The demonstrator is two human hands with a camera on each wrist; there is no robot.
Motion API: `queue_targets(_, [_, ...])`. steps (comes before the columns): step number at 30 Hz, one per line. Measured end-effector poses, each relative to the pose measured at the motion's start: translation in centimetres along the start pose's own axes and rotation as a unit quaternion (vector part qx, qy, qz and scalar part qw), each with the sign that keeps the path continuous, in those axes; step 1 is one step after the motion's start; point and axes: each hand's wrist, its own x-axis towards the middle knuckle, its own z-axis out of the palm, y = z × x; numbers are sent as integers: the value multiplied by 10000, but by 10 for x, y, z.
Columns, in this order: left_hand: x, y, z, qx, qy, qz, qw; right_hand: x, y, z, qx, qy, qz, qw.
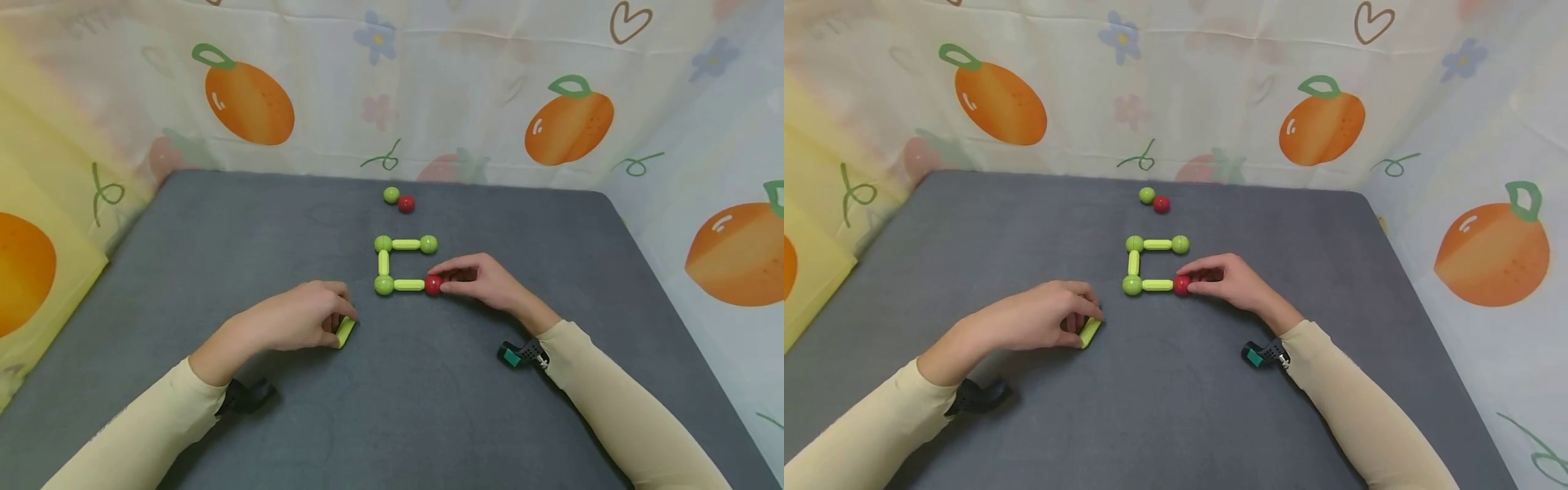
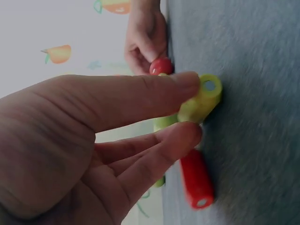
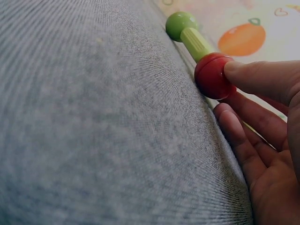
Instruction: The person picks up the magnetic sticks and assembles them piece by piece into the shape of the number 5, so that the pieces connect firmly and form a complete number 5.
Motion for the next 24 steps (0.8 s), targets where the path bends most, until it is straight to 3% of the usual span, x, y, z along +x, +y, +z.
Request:
queue_targets(10, [6, 3, 10, -71, 6, 96, 9999, 2, 0, 0, -38, -6, -61, 10000])
queue_targets(16, [14, -3, 20, -267, 343, 290, 9986, 0, 1, 0, -4, 8, -98, 10000])
queue_targets(24, [17, -8, 24, -859, 688, 76, 9939, 1, 0, 0, 9, 16, -55, 10000])
